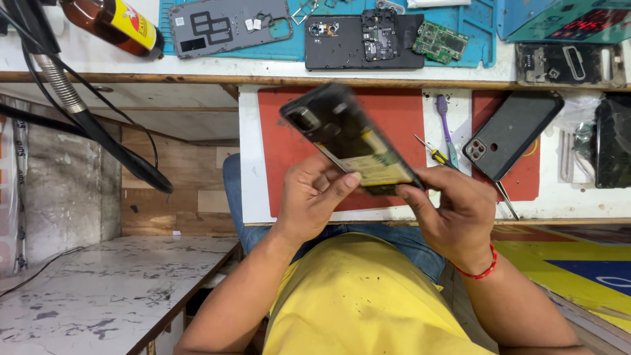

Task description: The person uses a screwdriver to remove screws from the back of a disassembled smartphone. They then flip the phone over and use their fingers to press and align the screen edges, attempting to reseat the display.

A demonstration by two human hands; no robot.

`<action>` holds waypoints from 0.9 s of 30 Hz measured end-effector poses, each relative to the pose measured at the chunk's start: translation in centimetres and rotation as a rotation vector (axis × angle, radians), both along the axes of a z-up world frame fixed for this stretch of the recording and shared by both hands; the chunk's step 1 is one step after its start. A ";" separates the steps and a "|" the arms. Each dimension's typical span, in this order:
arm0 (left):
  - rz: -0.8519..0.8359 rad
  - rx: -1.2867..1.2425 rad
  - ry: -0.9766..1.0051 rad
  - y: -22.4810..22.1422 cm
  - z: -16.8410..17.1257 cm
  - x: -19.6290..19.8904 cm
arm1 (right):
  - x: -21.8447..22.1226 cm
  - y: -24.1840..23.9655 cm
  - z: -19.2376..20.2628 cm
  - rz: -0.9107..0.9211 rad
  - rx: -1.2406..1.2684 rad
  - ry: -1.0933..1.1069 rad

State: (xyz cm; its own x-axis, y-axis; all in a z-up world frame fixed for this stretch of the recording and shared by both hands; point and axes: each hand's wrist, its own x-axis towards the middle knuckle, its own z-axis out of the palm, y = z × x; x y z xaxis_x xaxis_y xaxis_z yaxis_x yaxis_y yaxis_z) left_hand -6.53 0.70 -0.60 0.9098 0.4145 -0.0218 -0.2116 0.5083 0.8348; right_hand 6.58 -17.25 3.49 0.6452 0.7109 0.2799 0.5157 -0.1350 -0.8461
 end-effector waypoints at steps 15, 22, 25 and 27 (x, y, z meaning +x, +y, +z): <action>-0.253 0.422 -0.034 3.3 -0.8 -3.3 | 7.0 1.7 -3.1 0.360 -0.100 -0.352; -0.025 0.884 0.103 2.1 -0.3 -2.4 | 6.6 1.4 -3.0 0.282 -0.107 -0.491; -0.018 0.939 0.119 1.6 -0.2 -2.5 | 6.2 1.1 -2.8 0.283 -0.097 -0.570; -0.009 0.947 0.131 1.4 -0.1 -2.6 | 6.0 1.2 -2.7 0.285 -0.094 -0.585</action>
